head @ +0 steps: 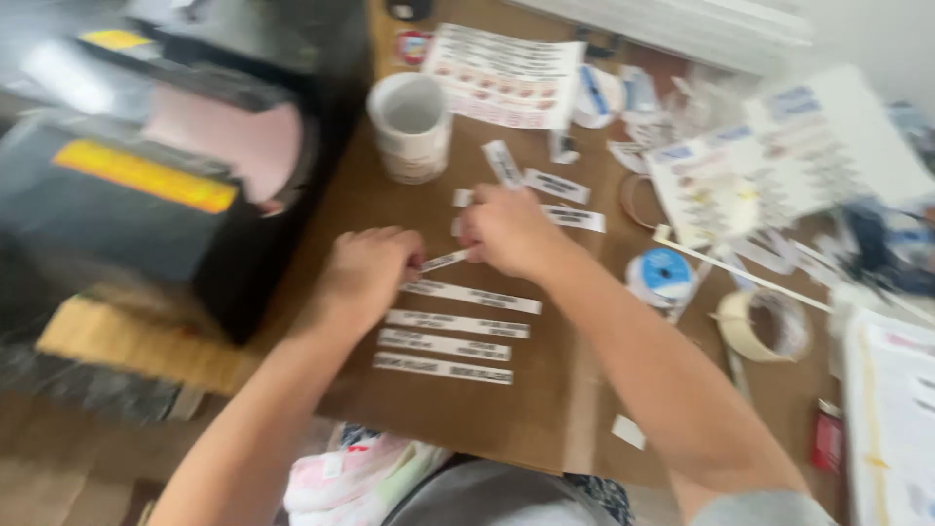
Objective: Cutting printed labels from a sheet and organizing them on a workspace
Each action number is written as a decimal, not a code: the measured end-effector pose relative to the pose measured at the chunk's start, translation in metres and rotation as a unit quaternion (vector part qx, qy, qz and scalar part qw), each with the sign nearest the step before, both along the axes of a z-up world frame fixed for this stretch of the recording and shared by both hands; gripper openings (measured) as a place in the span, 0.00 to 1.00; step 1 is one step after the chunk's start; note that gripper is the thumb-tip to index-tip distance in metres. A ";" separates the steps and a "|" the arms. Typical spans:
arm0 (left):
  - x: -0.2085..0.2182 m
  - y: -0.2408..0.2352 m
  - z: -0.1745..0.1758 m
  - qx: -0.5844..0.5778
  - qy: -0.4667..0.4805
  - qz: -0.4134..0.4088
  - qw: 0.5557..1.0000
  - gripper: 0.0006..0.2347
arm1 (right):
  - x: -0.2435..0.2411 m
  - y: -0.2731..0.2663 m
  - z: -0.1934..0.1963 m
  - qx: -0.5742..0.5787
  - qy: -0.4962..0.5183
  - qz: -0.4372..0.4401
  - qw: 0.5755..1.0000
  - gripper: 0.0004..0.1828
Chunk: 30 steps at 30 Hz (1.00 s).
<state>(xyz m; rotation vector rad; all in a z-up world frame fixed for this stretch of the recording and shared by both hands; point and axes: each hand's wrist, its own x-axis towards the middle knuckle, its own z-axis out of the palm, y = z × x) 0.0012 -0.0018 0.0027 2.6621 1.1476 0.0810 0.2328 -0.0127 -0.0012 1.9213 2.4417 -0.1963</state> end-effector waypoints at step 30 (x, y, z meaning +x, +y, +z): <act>-0.037 -0.042 0.024 -0.001 -0.143 0.084 0.986 0.06 | -0.003 -0.115 0.069 0.015 0.028 0.008 0.999 0.10</act>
